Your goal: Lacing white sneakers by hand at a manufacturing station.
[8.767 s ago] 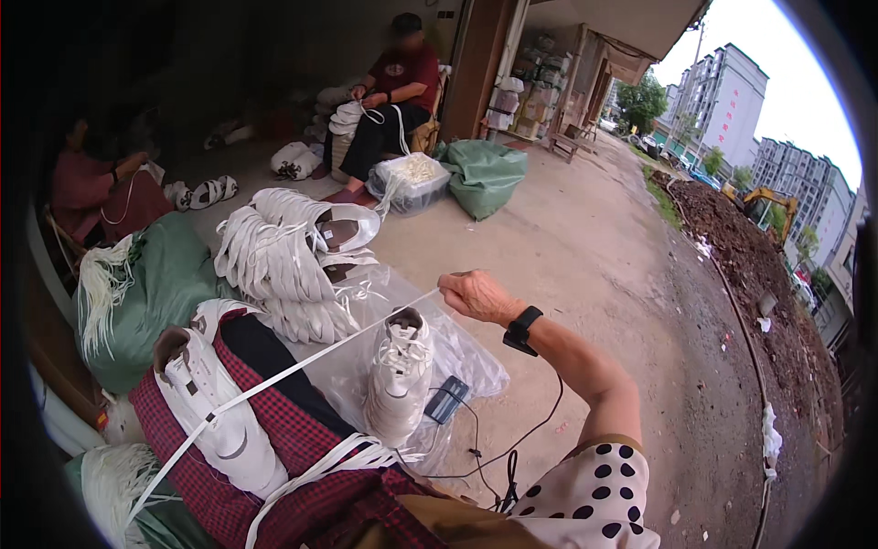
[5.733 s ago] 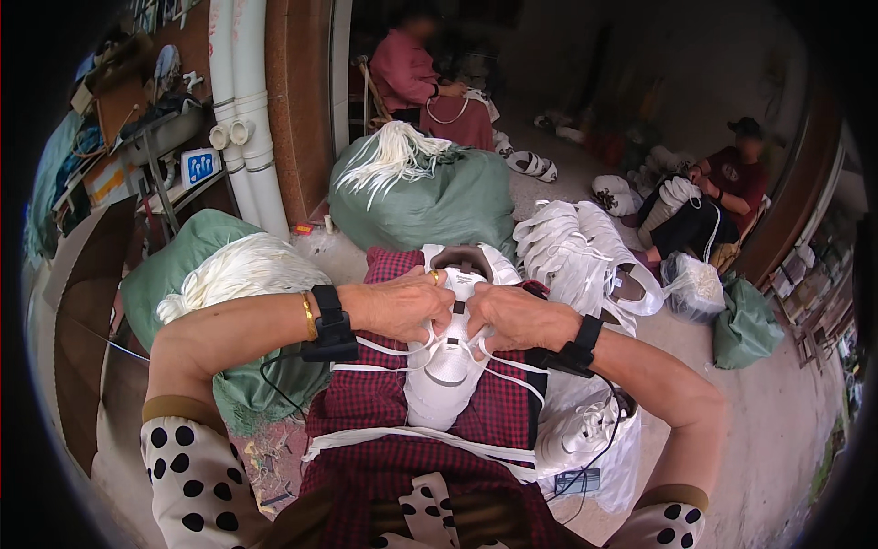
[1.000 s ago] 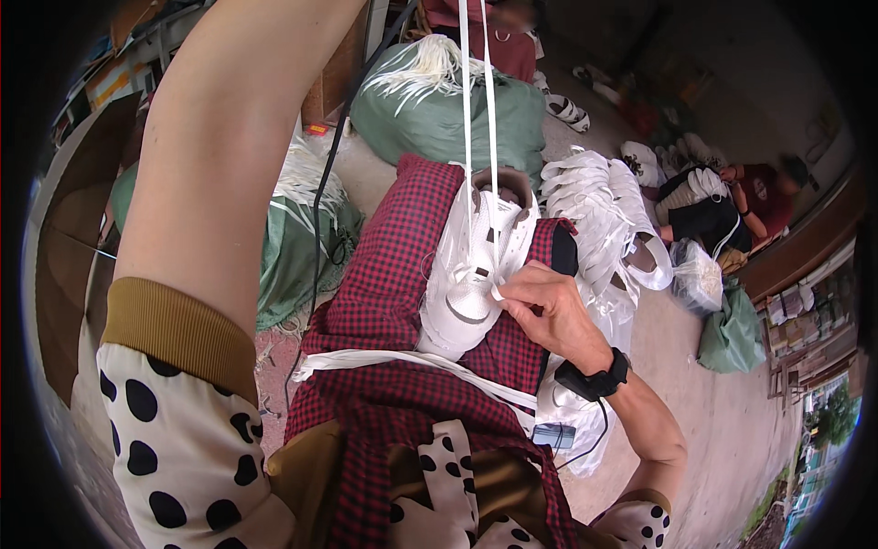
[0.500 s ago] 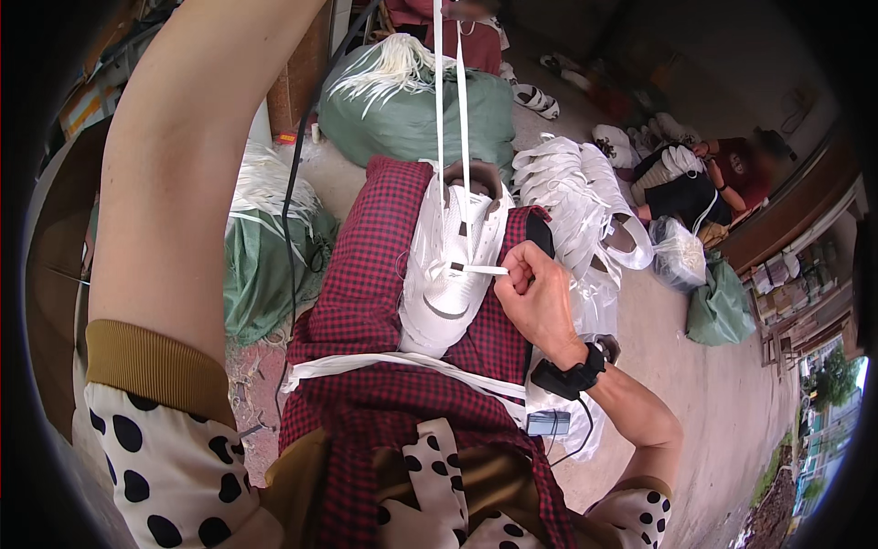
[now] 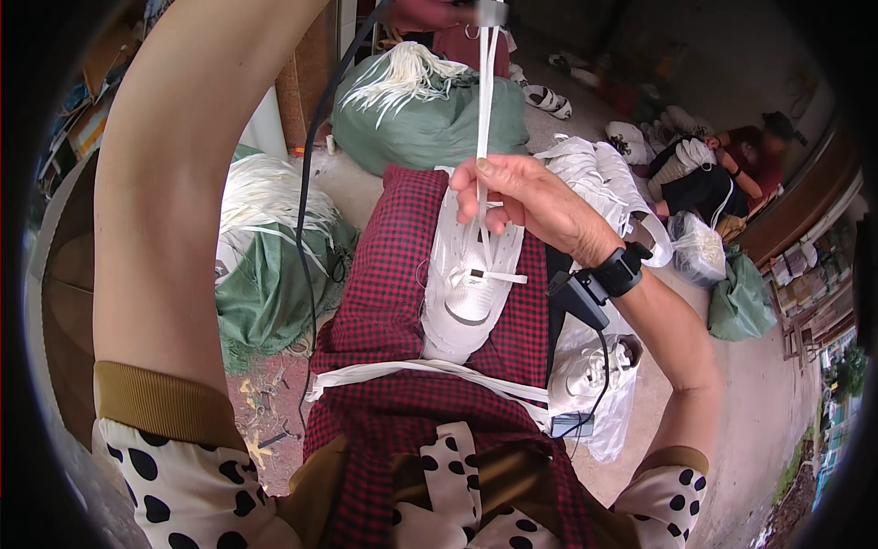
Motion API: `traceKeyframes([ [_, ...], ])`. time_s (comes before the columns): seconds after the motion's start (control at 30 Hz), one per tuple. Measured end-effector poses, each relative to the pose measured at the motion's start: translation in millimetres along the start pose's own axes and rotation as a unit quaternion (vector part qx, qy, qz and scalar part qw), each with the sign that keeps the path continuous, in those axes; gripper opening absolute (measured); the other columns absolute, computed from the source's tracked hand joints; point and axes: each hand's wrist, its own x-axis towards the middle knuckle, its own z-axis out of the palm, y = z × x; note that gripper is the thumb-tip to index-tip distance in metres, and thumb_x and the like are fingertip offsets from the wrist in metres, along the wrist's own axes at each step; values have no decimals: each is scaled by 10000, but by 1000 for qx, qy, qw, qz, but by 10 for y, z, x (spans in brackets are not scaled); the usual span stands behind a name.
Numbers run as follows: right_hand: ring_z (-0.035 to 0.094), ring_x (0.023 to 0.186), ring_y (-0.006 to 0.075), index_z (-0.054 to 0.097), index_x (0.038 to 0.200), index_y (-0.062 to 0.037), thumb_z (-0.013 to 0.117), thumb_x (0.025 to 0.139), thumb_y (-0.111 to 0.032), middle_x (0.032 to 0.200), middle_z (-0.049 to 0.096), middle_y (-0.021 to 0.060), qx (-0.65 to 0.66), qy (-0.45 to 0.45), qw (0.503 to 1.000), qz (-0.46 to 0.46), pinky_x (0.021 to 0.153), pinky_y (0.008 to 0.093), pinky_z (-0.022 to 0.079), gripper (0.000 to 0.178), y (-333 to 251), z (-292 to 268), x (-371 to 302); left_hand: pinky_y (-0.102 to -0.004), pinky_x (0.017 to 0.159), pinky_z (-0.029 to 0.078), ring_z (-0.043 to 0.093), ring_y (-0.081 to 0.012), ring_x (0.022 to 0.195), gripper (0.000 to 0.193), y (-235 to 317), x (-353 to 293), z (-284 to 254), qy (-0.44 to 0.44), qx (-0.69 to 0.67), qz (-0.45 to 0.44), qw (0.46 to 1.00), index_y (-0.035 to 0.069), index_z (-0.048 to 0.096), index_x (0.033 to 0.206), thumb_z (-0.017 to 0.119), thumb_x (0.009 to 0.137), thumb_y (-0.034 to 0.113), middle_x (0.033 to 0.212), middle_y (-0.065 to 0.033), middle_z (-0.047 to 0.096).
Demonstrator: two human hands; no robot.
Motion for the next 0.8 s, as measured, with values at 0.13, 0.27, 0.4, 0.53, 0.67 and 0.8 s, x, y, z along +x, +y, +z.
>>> traceKeyframes([
  [0.13, 304, 486, 31, 514, 812, -110, 454, 1067, -347, 597, 310, -101, 63, 69, 996, -4, 439, 222, 214, 353, 194, -152, 0, -367, 663, 608, 714, -303, 721, 228, 19, -657, 6, -40, 308, 4, 951, -52, 646, 1014, 621, 949, 165, 833, -168, 694],
  [0.27, 224, 485, 23, 494, 809, -120, 444, 1053, -297, 598, 280, -113, 109, 219, 967, 75, 433, 231, 153, 306, 629, -413, -65, -415, 908, 485, 624, -326, 1011, 383, -112, -2164, 40, -64, 502, 191, 841, -35, 640, 1075, 716, 863, 274, 1029, -195, 657],
  [0.4, 226, 475, 23, 494, 805, -118, 465, 1022, -292, 595, 281, -113, 146, 145, 978, 43, 422, 236, 141, 280, 820, -445, 30, -423, 850, 421, 533, -324, 892, 536, -154, -3821, 195, -282, 476, -97, 827, 25, 508, 1031, 839, 752, 341, 957, -133, 540],
  [0.53, 228, 470, 25, 470, 762, -108, 457, 1022, -249, 569, 244, -112, 145, 145, 978, 25, 409, 229, 139, 297, 791, -387, 71, -457, 811, 410, 516, -345, 892, 389, -284, -4264, 220, -250, 497, -116, 823, 24, 515, 1040, 763, 807, 213, 973, -140, 532],
  [0.67, 232, 468, 26, 477, 766, -102, 449, 1030, -253, 569, 241, -109, 140, 172, 975, 17, 409, 232, 141, 305, 819, -371, 13, -453, 835, 413, 532, -351, 883, 266, -337, -4304, 138, -254, 492, -118, 824, 20, 549, 995, 720, 819, 122, 979, -148, 551],
  [0.8, 233, 469, 26, 478, 767, -101, 454, 1032, -256, 574, 249, -108, 134, 179, 975, 12, 409, 231, 143, 308, 826, -360, 6, -374, 773, 441, 572, -259, 869, 120, -326, -4261, -9, -262, 370, -131, 882, 13, 622, 897, 701, 869, 99, 995, -113, 579],
])
